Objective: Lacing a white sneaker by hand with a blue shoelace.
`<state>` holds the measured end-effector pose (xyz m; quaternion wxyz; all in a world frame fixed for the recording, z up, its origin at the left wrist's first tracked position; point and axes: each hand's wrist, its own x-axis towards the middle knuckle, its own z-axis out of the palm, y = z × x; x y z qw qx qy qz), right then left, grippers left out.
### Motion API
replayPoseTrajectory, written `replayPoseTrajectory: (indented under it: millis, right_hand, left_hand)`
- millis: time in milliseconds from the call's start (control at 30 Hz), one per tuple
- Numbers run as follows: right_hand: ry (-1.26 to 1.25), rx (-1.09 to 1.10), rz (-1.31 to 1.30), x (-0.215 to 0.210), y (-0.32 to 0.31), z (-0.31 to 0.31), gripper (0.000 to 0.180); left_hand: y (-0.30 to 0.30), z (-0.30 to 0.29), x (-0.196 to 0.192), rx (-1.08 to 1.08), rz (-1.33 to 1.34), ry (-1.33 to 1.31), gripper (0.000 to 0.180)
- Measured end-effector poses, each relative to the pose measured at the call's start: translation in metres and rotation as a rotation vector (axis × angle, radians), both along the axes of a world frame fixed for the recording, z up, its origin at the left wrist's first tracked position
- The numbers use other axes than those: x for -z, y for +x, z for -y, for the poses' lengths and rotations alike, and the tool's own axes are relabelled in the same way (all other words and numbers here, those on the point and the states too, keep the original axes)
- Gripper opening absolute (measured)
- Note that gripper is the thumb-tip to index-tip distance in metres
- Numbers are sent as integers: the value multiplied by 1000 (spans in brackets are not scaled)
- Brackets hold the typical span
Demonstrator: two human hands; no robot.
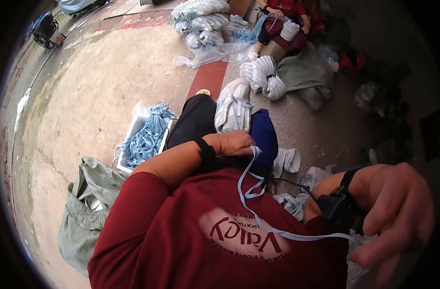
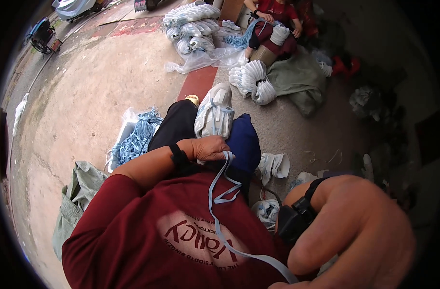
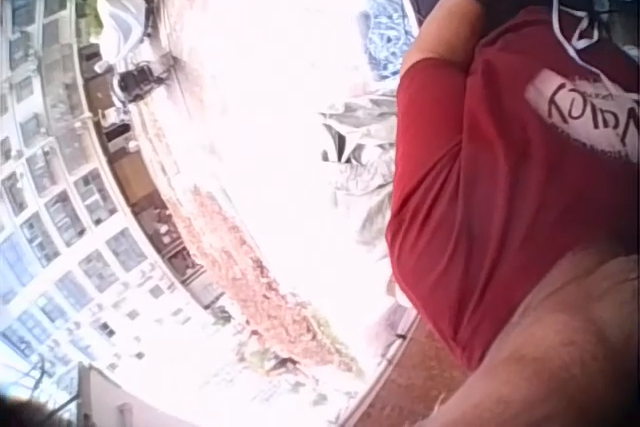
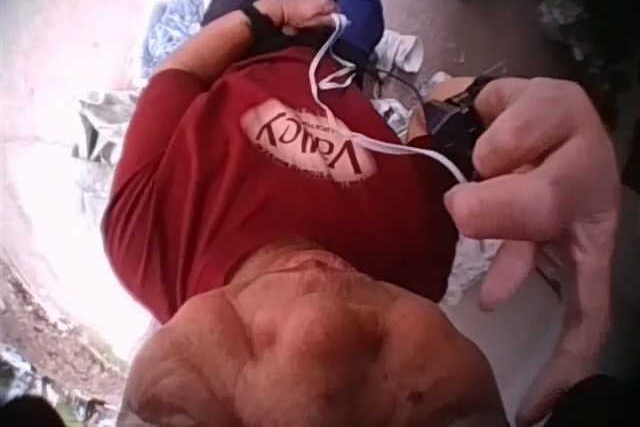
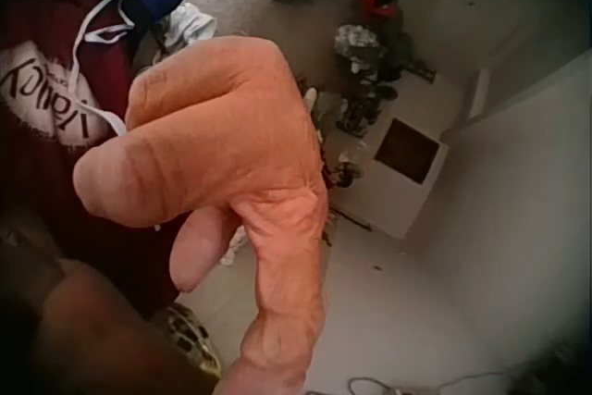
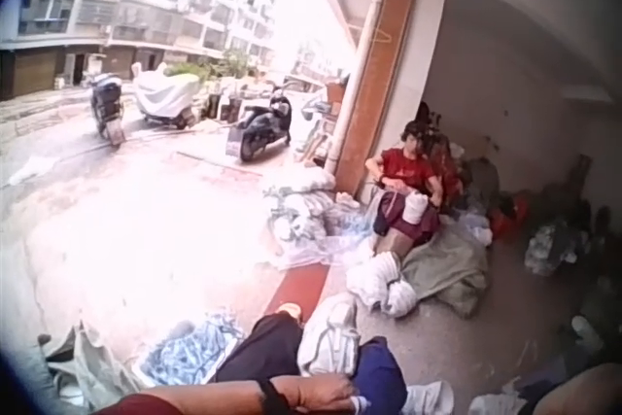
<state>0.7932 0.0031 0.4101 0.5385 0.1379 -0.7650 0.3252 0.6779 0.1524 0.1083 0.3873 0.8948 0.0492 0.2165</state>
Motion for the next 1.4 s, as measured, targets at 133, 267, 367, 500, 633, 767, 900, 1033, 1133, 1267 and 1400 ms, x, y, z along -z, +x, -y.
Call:
replayPoseTrajectory:
  millis: [133,267,367,500,633,767,900,1033,1133,1267,1400]
  right_hand:
    - [-32,-309,836,-44,-4,-22,34]
    - [1,-159,820,-44,1,-13,40]
    - [14,-190,705,-38,-5,-13,40]
    - [35,-258,569,-32,-13,-23,40]
    - [31,-317,432,-25,-16,-31,40]
    - [10,-322,228,-6,-24,-28,40]
    - [-64,-201,374,-4,-5,-30,39]
    - [50,-208,217,14,2,-48,38]
    - [-268,-81,339,36,32,-74,18]
    - [-715,732,625,151,63,-149,17]
    - [-716,992,770,268,73,-198,26]
  left_hand:
    - [-3,5,0,-7,54,-52,42]
    - [-6,8,-1,-42,72,-165,41]
    - [-9,10,0,-48,84,-209,41]
    - [-5,9,1,-64,41,-225,42]
    - [-7,7,16,-59,78,-244,45]
    - [-7,11,7,-68,33,-380,47]
    - [-11,5,4,-86,78,-391,47]
    - [-14,7,-7,-104,101,-514,47]
    - [-22,6,-15,-89,193,-439,45]
    - [-25,3,-19,-93,162,-345,41]
    - [-28,2,-28,-93,102,-390,40]
